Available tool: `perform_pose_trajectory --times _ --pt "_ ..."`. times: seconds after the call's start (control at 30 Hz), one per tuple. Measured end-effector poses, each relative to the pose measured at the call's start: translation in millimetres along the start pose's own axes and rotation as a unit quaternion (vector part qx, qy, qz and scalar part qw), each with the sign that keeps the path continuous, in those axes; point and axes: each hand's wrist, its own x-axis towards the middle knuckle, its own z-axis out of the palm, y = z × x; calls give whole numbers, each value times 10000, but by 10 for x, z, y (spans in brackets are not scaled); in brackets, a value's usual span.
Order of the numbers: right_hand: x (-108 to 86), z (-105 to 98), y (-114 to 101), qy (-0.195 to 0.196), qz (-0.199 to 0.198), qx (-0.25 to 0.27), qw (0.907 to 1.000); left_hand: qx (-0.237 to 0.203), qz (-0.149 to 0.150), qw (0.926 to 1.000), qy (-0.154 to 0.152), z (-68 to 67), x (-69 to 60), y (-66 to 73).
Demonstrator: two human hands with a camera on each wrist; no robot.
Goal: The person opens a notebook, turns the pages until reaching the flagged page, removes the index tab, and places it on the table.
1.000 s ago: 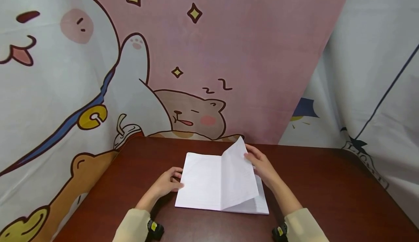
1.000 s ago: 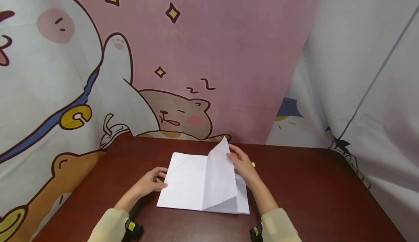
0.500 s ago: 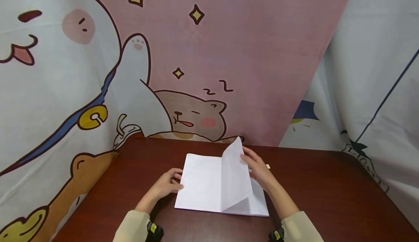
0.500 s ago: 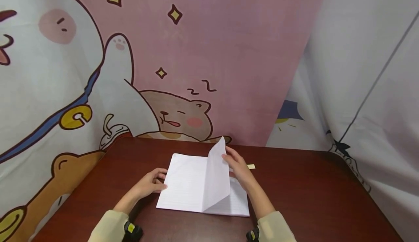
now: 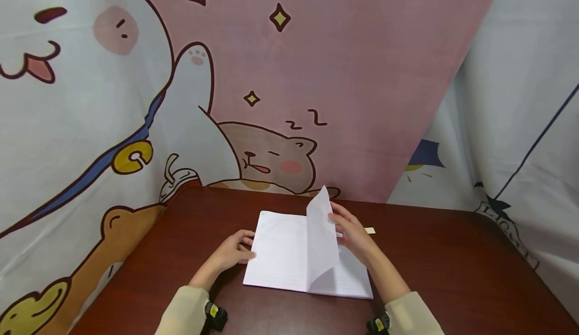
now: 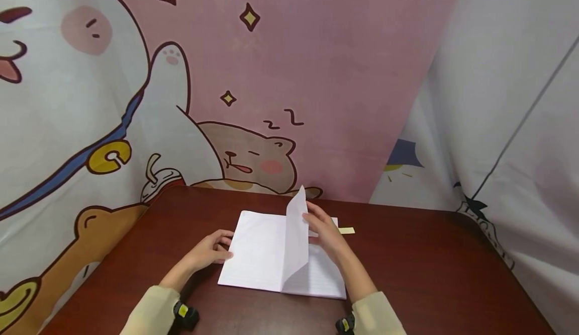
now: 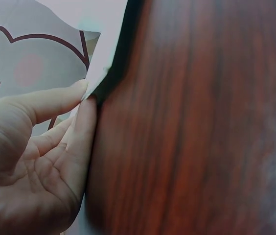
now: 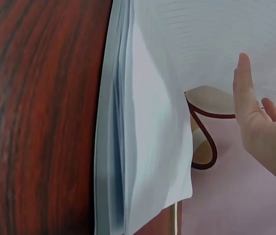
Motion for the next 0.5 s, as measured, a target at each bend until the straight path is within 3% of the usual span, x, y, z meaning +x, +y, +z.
perform_pose_trajectory --times 0.5 --pt "96 151 147 -269 -27 -126 9996 -107 54 9999 -77 -19 10 -38"
